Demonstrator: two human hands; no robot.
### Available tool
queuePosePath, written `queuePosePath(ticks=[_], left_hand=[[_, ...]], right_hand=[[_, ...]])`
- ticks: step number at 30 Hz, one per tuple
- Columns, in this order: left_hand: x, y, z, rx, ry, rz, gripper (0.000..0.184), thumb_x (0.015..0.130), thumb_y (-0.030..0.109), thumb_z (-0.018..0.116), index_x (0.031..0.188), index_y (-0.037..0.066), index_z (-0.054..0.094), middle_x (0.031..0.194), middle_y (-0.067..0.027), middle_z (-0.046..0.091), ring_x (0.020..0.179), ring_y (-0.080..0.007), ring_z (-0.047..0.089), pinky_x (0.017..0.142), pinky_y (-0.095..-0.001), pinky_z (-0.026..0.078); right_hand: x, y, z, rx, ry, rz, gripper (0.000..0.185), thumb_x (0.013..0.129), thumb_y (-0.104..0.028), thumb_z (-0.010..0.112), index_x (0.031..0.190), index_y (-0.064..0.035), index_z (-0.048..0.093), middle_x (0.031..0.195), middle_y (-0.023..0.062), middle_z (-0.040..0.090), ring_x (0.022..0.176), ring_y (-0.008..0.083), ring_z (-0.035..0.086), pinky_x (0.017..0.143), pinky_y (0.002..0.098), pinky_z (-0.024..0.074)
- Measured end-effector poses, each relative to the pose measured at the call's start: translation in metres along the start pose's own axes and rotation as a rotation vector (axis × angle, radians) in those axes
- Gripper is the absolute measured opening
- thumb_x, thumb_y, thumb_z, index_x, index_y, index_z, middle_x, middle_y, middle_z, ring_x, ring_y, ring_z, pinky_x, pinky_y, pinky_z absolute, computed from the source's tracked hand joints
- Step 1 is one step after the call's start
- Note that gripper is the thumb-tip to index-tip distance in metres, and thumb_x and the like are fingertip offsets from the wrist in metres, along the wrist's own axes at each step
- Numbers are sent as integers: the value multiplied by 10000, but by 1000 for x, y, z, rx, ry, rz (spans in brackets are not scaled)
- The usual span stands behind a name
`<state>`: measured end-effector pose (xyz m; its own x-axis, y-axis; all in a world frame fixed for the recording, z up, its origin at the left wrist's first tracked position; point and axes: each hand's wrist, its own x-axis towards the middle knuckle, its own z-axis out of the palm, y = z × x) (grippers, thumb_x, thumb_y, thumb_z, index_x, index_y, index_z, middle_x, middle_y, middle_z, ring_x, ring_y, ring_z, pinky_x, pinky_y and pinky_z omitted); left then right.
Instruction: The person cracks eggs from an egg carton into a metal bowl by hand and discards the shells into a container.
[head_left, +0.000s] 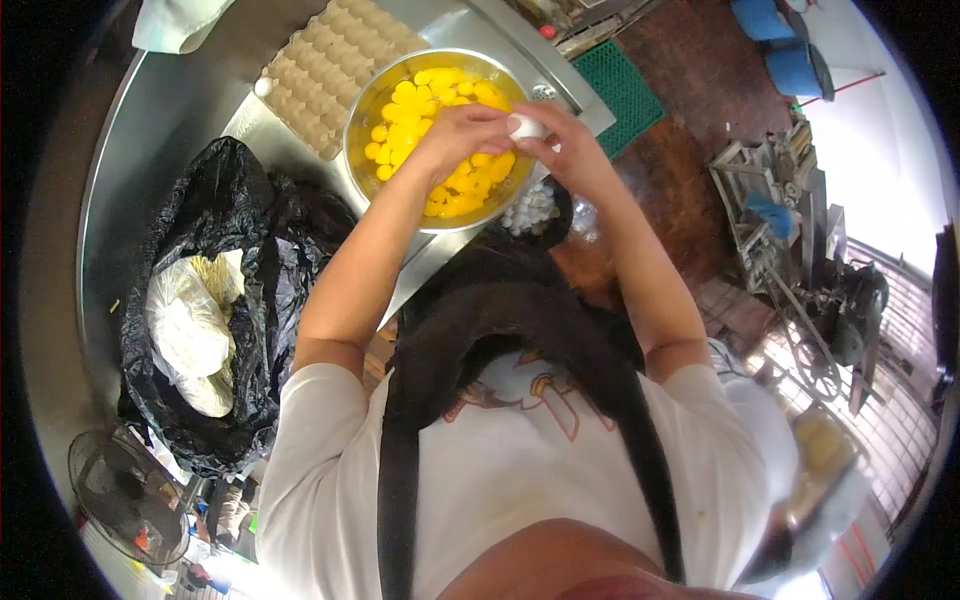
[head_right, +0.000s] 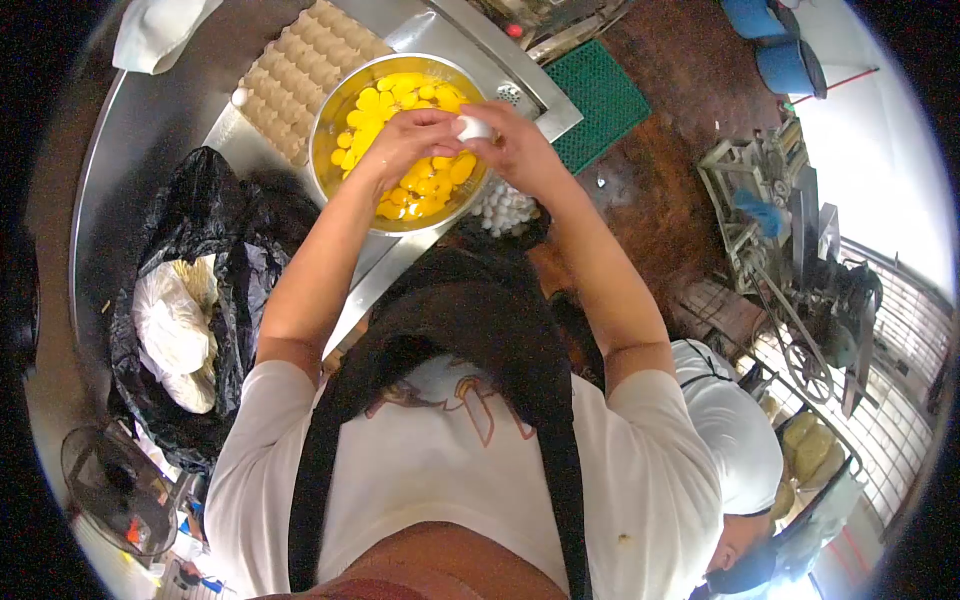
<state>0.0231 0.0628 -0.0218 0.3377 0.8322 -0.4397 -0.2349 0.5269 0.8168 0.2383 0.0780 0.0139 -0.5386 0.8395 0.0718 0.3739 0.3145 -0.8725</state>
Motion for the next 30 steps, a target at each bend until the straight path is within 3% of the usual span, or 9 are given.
queuePosePath(ticks=[3,6,9,12,15,18,21,25,30], left_hand=[[-6,2,-3,10,94,46,458,947,271,694,1280,-25,588,1118,-127,681,973,-184,678,854,-294,556],[-14,4,-13,16,173,89,465,964,276,671,1322,0,563,1142,-120,672,965,-185,671,840,-296,553],[-22,-1,-16,27,217,51,453,970,263,662,1332,10,560,1138,-108,671,943,-179,668,821,-293,550],[-30,-11,-19,43,226,15,439,970,244,659,1333,16,565,1138,-101,669,934,-171,663,814,-290,543],[-37,-20,-24,71,225,15,429,962,226,666,1325,16,574,1143,-92,666,922,-161,660,821,-289,539],[-37,-15,-20,133,195,115,446,937,212,695,1318,11,580,1140,-82,666,905,-143,656,816,-282,536],[-40,4,-5,211,131,212,467,903,192,729,1307,6,587,1103,-66,678,883,-127,657,795,-266,530],[-32,10,-8,347,51,268,452,875,160,748,1276,5,609,1014,-50,702,843,-109,659,767,-244,521],[-38,6,-16,443,134,223,419,875,146,748,1248,3,623,953,-54,707,788,-94,650,753,-247,523]], right_hand=[[-1,18,0,-73,142,31,411,873,-111,712,1267,-67,602,1160,140,630,994,323,647,784,372,553],[0,66,3,-398,286,-35,409,901,-116,678,1300,-91,592,1255,143,599,1054,348,630,858,386,540],[-7,119,11,-885,9,7,392,893,-102,655,1279,-82,588,1212,169,598,1063,391,609,889,428,520],[-9,122,13,-790,50,-10,441,832,-99,665,1268,-63,608,1143,160,623,1043,373,610,880,453,509],[-2,108,7,-557,236,-45,416,869,-166,671,1269,-61,621,1137,169,635,1004,348,626,843,436,519],[9,55,-6,-128,150,292,394,930,-222,667,1283,-52,623,1107,138,662,913,255,659,797,380,534],[19,11,-8,638,-71,615,445,972,-288,654,1337,-43,581,1065,105,677,830,169,667,738,314,549],[21,-35,5,508,-143,504,502,991,-276,633,1416,-42,503,1065,96,676,808,139,672,649,268,564],[21,-28,15,441,-272,333,512,962,-213,656,1411,-16,507,1136,138,673,882,173,695,717,294,607]])
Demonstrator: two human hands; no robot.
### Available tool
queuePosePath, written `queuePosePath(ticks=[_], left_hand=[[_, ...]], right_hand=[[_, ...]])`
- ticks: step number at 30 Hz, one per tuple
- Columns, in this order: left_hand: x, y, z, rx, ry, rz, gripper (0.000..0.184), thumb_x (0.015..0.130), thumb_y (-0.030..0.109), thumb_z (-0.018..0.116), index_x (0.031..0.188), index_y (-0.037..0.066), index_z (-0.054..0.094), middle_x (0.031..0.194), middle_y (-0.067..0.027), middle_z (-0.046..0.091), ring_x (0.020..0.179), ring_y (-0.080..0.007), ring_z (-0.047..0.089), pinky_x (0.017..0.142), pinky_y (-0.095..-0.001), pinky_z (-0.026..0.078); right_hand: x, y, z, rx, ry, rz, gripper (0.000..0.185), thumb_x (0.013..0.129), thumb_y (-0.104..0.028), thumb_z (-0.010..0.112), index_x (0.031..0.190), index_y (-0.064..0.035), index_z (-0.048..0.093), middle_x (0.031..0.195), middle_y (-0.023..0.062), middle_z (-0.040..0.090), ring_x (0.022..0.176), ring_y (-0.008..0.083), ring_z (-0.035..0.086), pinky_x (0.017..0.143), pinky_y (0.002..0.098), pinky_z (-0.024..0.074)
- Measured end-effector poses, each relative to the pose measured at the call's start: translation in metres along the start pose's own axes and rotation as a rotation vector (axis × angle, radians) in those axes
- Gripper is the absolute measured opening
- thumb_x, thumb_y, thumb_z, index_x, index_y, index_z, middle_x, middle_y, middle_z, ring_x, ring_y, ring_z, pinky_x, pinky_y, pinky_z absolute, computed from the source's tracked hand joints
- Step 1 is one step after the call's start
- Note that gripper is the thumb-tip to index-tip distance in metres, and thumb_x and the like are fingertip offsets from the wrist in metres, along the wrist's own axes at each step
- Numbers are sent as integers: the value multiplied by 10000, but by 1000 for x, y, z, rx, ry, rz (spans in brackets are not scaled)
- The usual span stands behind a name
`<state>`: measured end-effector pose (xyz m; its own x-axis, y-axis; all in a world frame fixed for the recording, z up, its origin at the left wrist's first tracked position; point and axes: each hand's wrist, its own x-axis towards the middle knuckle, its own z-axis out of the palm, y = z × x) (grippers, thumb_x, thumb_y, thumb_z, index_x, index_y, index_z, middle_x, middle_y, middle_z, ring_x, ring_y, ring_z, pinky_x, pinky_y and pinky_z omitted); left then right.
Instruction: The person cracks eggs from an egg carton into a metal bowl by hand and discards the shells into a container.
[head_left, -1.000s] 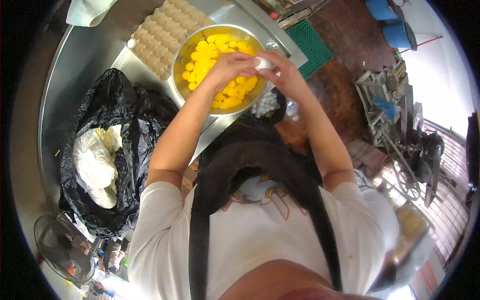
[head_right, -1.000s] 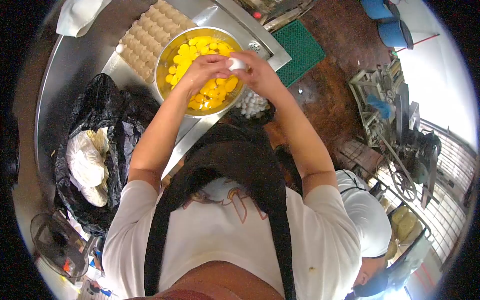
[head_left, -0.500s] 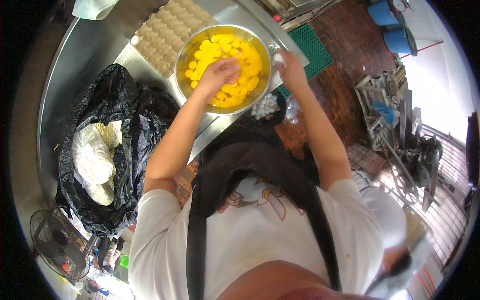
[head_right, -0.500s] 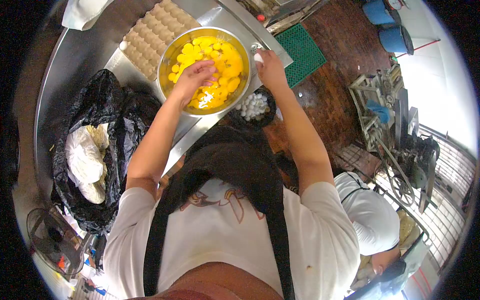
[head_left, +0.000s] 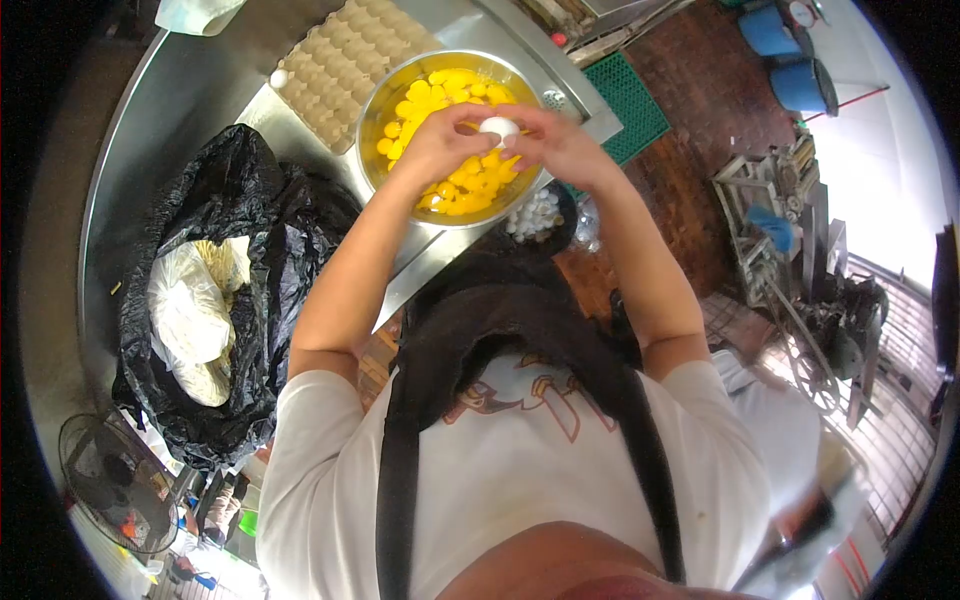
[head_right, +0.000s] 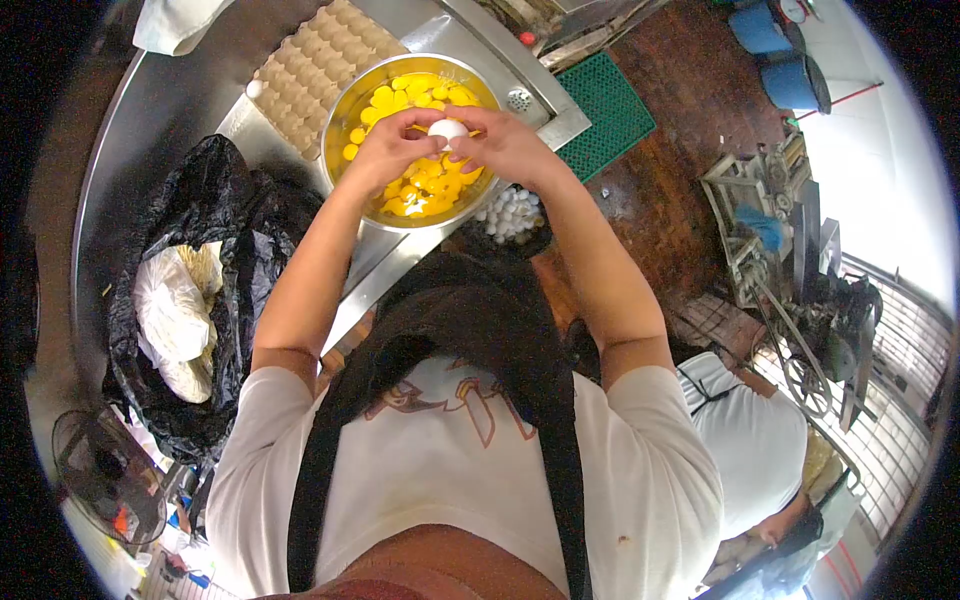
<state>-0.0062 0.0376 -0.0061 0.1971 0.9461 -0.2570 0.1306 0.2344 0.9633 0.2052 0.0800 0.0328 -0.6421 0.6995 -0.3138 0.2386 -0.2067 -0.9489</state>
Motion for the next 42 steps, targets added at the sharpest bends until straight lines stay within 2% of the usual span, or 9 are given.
queuePosePath(ticks=[10,22,25,28,31,34,37,40,42], left_hand=[[-8,-11,-3,10,9,4,430,869,132,741,1265,6,629,936,-55,718,819,-102,654,766,-250,526],[-15,3,13,368,338,74,373,820,107,708,1168,-18,665,983,-178,730,876,-253,723,805,-347,569],[-14,-1,12,400,322,91,457,823,96,700,1257,-7,597,987,-170,732,887,-262,725,828,-362,571],[-14,6,8,456,348,106,630,805,38,708,1386,19,467,1145,-186,682,956,-268,715,852,-362,566],[-9,5,1,558,348,278,754,798,-35,704,1458,56,351,1322,-195,572,1048,-278,687,893,-358,558],[-7,26,0,284,284,199,754,807,-76,694,1466,77,362,1412,-183,488,1087,-266,664,926,-346,552],[1,35,-9,46,161,219,756,831,-66,685,1488,85,342,1420,-168,492,1069,-239,661,940,-323,550],[32,11,-49,-11,60,176,740,864,-14,675,1508,91,324,1389,-172,529,1061,-211,656,906,-309,550],[53,6,-93,300,269,65,608,876,141,697,1432,74,460,1290,-150,627,1091,-228,656,882,-346,542]], right_hand=[[6,7,10,-256,-5,31,532,914,-148,677,1398,0,513,1098,137,688,944,184,695,675,308,626],[20,22,29,-601,244,-253,462,803,-143,666,1253,-49,625,1008,217,684,932,387,664,833,441,536],[22,23,25,-632,210,-257,503,834,-100,645,1335,-91,599,1144,185,664,989,329,668,856,384,535],[23,20,24,-633,251,-411,524,798,-37,627,1319,-83,596,1147,216,640,1062,396,620,957,445,497],[18,6,23,-719,214,-391,592,794,-9,627,1375,-103,553,1226,199,603,1124,384,594,995,435,481],[20,9,18,-789,209,-483,604,818,-39,651,1403,-121,523,1231,185,598,1143,382,580,1002,423,478],[18,12,8,-605,260,-438,550,906,-92,649,1433,-144,499,1261,112,613,1093,250,636,906,358,535],[-6,-4,-14,-258,165,-141,519,941,-131,653,1434,-113,494,1244,70,626,1069,162,634,879,318,542],[-23,2,-25,42,144,-173,518,940,-219,693,1397,-52,515,1077,30,641,877,101,617,770,266,531]])
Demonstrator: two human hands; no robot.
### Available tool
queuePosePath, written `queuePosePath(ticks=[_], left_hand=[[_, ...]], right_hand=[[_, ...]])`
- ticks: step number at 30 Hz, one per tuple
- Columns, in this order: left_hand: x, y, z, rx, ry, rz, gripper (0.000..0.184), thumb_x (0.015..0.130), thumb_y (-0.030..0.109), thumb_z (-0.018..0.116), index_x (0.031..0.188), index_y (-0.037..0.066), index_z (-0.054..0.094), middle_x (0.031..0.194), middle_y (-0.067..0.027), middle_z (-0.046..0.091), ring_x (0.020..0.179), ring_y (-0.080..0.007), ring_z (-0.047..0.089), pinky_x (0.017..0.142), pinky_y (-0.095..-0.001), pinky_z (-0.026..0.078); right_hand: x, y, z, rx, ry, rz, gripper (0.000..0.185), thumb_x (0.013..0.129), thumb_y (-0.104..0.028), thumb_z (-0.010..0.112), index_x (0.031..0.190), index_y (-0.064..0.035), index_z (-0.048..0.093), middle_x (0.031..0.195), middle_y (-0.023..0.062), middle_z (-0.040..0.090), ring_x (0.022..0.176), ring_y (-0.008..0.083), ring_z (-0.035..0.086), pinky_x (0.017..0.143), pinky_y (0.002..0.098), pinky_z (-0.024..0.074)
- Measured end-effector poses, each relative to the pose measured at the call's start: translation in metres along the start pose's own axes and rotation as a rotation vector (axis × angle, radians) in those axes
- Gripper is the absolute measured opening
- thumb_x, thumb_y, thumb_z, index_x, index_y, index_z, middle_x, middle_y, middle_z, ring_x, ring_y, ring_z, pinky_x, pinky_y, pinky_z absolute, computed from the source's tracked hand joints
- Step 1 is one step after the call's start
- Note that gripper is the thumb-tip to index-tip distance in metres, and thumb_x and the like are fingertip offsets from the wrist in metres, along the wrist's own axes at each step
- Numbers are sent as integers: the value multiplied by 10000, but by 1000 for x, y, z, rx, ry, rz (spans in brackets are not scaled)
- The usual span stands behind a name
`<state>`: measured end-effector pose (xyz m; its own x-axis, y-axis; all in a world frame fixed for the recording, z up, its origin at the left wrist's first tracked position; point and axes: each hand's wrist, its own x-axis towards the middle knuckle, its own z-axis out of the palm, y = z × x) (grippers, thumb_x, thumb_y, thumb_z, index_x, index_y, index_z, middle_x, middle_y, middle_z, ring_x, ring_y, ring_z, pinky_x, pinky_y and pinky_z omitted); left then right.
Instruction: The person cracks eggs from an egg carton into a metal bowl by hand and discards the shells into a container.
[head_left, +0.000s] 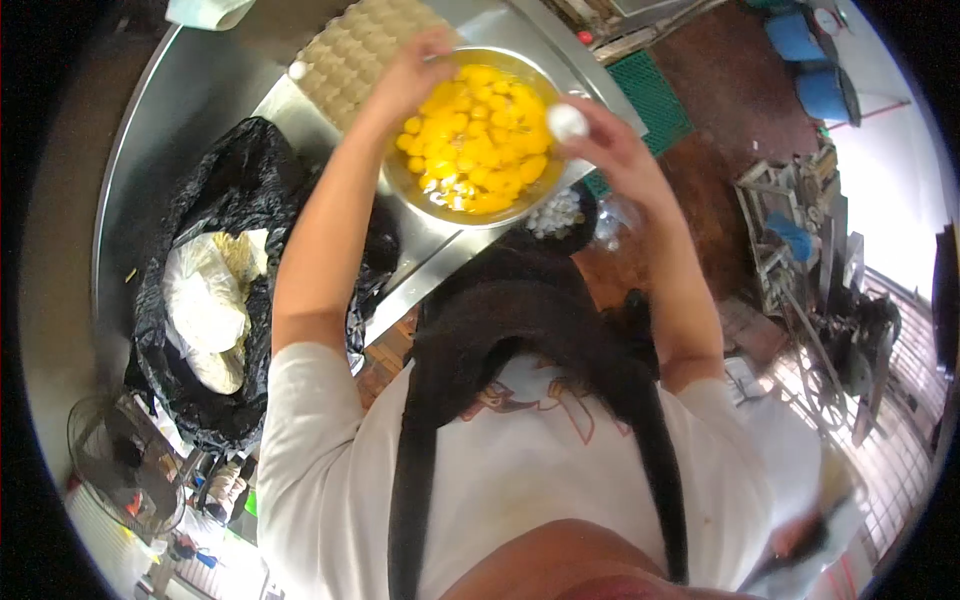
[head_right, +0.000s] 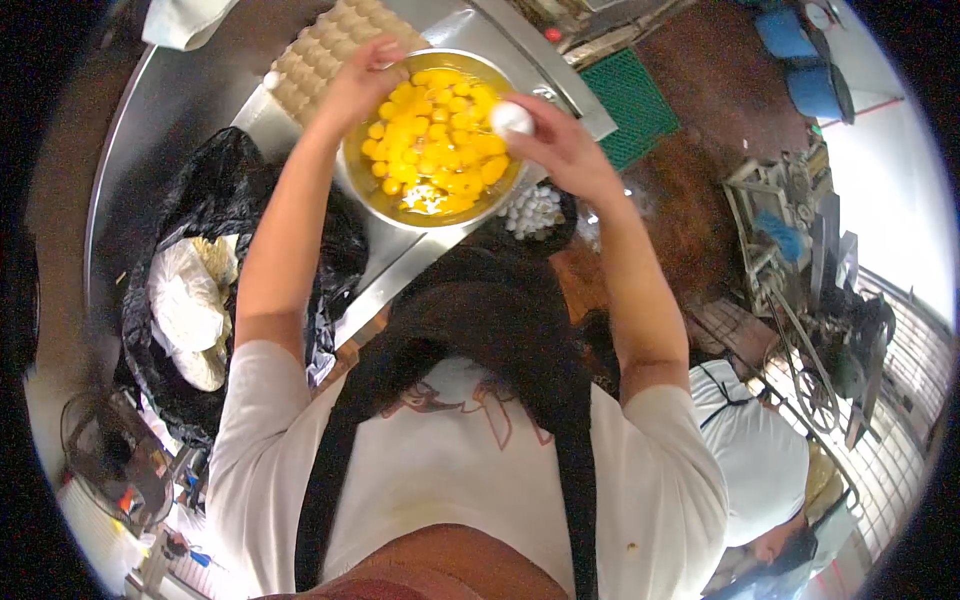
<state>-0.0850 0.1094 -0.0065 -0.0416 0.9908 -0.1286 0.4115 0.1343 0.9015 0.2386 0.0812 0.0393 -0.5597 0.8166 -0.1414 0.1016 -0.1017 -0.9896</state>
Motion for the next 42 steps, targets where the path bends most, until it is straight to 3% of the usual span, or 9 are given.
queuePosePath(ticks=[4,7,10,11,16,28,31,35,42], left_hand=[[81,-108,-93,716,262,-122,547,802,434,725,1150,15,683,1215,-199,671,1058,-321,670,913,-411,528],[105,-188,-150,1358,256,-279,455,863,437,654,1028,22,738,1203,-139,674,1135,-330,629,949,-424,509],[90,-214,-180,1321,240,-396,403,913,350,587,1156,46,695,1186,-139,676,1146,-331,625,953,-429,511],[84,-210,-181,1181,307,-448,382,889,342,627,1126,51,699,1189,-159,681,1118,-339,643,945,-434,518],[69,-199,-180,930,420,-388,621,721,443,766,1199,57,678,1230,-187,667,1121,-377,643,978,-428,509],[91,-200,-190,933,541,-114,507,787,306,730,1203,31,638,1054,-170,723,1006,-322,688,900,-425,533],[74,-109,-123,-114,471,-265,564,829,225,767,1273,-19,518,1013,-164,710,943,-255,702,800,-328,563],[-1,3,24,-483,-164,-196,522,891,118,699,1333,13,442,1155,-174,636,966,-248,685,859,-334,571],[-55,55,123,-785,-108,-306,656,897,133,718,1425,4,351,1089,-144,636,984,-210,663,846,-336,556]], right_hand=[[-51,1,-43,-66,-215,453,510,969,-246,648,1409,-31,503,1010,39,681,811,104,630,706,255,536],[-70,40,-56,-302,-236,681,526,972,-304,638,1393,-18,507,936,65,690,752,127,647,636,278,547],[-77,84,-49,-600,-170,939,540,970,-387,616,1349,-10,540,900,137,703,725,185,686,583,332,554],[-84,113,-56,-752,-204,880,575,963,-458,595,1312,-3,567,973,216,708,770,297,716,690,428,572],[-91,124,-71,-734,-122,679,592,956,-439,601,1356,-6,544,1045,263,697,999,407,673,897,484,512],[-58,14,-44,-681,-4,410,557,940,-278,666,1410,-34,495,908,188,705,861,337,684,806,407,529],[-39,7,-10,-548,125,203,583,915,-207,702,1428,-40,480,994,164,673,833,318,662,785,385,542],[-7,7,27,-471,237,-148,647,878,-132,730,1458,-61,452,1272,146,574,969,310,637,784,357,558],[8,26,7,-494,201,-152,556,871,-124,712,1389,-86,515,1262,138,578,1080,323,612,799,372,562]])
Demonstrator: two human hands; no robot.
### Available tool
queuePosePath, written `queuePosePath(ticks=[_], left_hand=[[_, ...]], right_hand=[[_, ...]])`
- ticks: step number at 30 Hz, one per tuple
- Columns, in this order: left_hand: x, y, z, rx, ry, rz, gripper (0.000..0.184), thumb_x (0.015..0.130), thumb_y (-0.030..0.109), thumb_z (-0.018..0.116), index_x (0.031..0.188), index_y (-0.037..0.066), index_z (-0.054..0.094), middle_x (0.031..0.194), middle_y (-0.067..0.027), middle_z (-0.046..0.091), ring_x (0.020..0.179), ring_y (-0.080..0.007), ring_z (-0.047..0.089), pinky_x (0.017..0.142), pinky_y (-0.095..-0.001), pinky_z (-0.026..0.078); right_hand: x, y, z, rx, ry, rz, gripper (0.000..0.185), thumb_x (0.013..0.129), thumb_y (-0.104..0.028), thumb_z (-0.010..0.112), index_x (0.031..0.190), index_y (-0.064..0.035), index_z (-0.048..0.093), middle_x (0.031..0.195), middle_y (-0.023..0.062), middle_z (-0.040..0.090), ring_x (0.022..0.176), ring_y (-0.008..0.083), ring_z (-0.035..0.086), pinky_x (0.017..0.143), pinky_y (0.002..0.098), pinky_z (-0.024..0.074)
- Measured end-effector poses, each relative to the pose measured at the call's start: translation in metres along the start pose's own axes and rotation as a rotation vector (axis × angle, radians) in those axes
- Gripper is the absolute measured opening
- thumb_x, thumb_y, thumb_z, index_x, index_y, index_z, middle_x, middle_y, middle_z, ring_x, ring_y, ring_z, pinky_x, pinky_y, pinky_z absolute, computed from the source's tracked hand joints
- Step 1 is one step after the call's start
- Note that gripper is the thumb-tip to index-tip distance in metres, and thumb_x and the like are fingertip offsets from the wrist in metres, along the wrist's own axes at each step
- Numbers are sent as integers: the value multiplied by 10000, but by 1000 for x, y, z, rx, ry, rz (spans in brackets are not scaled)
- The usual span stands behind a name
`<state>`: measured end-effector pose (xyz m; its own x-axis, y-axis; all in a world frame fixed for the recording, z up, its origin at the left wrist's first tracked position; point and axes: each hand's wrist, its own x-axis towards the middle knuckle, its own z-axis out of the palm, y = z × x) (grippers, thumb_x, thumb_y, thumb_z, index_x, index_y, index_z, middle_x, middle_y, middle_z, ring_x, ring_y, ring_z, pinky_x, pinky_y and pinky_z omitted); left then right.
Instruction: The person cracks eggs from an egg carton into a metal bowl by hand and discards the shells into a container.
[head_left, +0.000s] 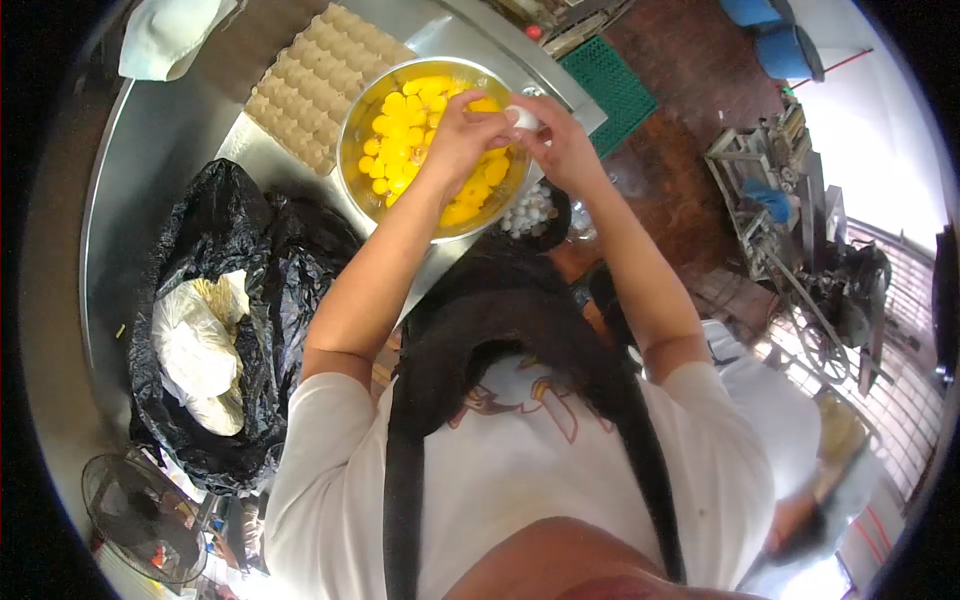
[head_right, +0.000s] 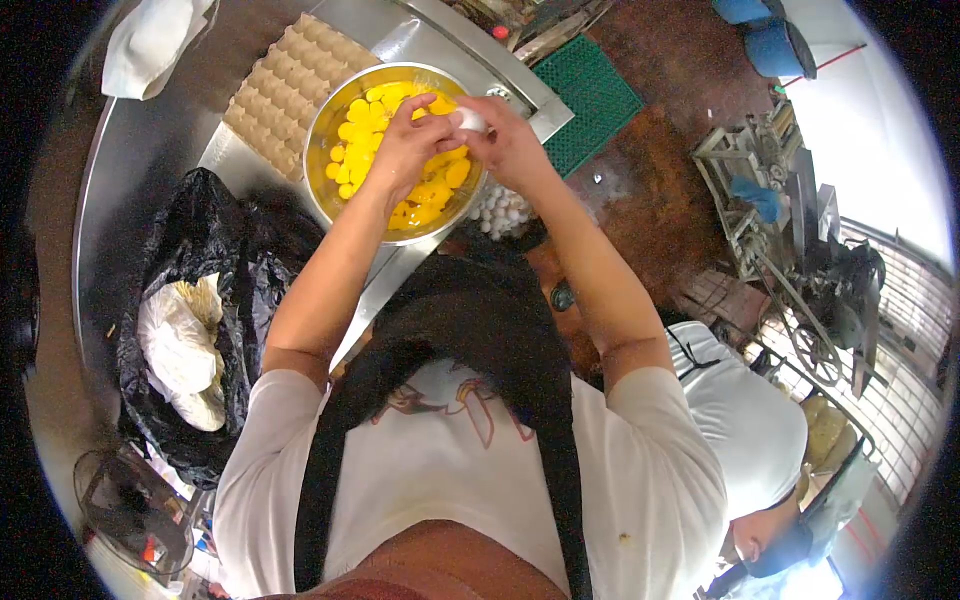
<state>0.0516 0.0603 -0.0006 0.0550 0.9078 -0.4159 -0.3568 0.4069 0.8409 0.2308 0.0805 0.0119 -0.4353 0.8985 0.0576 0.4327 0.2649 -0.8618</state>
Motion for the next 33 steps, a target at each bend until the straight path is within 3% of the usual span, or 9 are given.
queuePosePath(ticks=[6,9,12,15,18,21,28,31,33], left_hand=[[-16,-14,-27,-47,151,29,656,928,134,686,1455,-2,321,1104,-147,642,936,-219,673,831,-343,547],[-26,-23,-39,-54,189,16,634,939,121,663,1458,1,319,1108,-149,647,915,-223,676,827,-342,547],[-33,-30,-44,-54,209,25,611,941,112,652,1455,6,340,1100,-134,650,906,-220,676,824,-340,547],[-33,-33,-46,-5,151,66,566,931,118,664,1426,7,413,1107,-110,651,896,-196,668,818,-323,542],[-32,-22,-39,169,30,146,499,910,127,691,1361,5,517,1140,-91,645,884,-157,649,798,-295,533],[-32,-1,-29,267,-115,179,451,889,137,720,1300,6,590,1112,-82,661,846,-124,632,771,-266,521],[-31,8,-39,408,-160,78,423,822,211,770,1194,30,682,860,-52,712,790,-125,661,731,-281,534],[-32,0,-46,475,-178,107,405,865,141,750,1233,12,641,936,-64,706,791,-111,652,722,-266,526],[-36,-1,-45,572,-120,180,391,856,141,743,1212,7,652,941,-69,714,798,-121,662,733,-274,534]], right_hand=[[5,100,6,-574,190,-156,494,840,-106,688,1321,-118,576,1257,128,587,1090,383,568,925,467,497],[-4,125,12,-819,-59,-47,511,827,-120,691,1324,-98,571,1260,123,581,1088,390,548,940,478,479],[-1,114,8,-755,4,-68,475,840,-130,672,1307,-96,593,1213,143,602,1080,378,570,930,494,483],[7,100,1,-544,196,-145,385,907,-184,666,1268,-62,617,1118,128,655,950,280,639,832,435,529],[15,27,-14,248,-71,460,395,967,-273,653,1271,-23,617,1021,96,684,813,167,658,687,328,540],[12,-4,-17,484,-258,513,491,985,-337,643,1341,-8,568,1012,55,686,788,104,649,594,256,512],[4,-35,-6,357,-392,310,532,990,-285,627,1429,-20,483,1080,92,688,808,149,685,663,266,576],[1,-25,2,367,-419,166,534,960,-248,650,1418,-19,498,1074,122,695,850,157,691,713,279,599],[2,-34,2,157,-431,244,533,917,-222,670,1383,-7,527,1058,160,704,899,203,700,730,315,595]])
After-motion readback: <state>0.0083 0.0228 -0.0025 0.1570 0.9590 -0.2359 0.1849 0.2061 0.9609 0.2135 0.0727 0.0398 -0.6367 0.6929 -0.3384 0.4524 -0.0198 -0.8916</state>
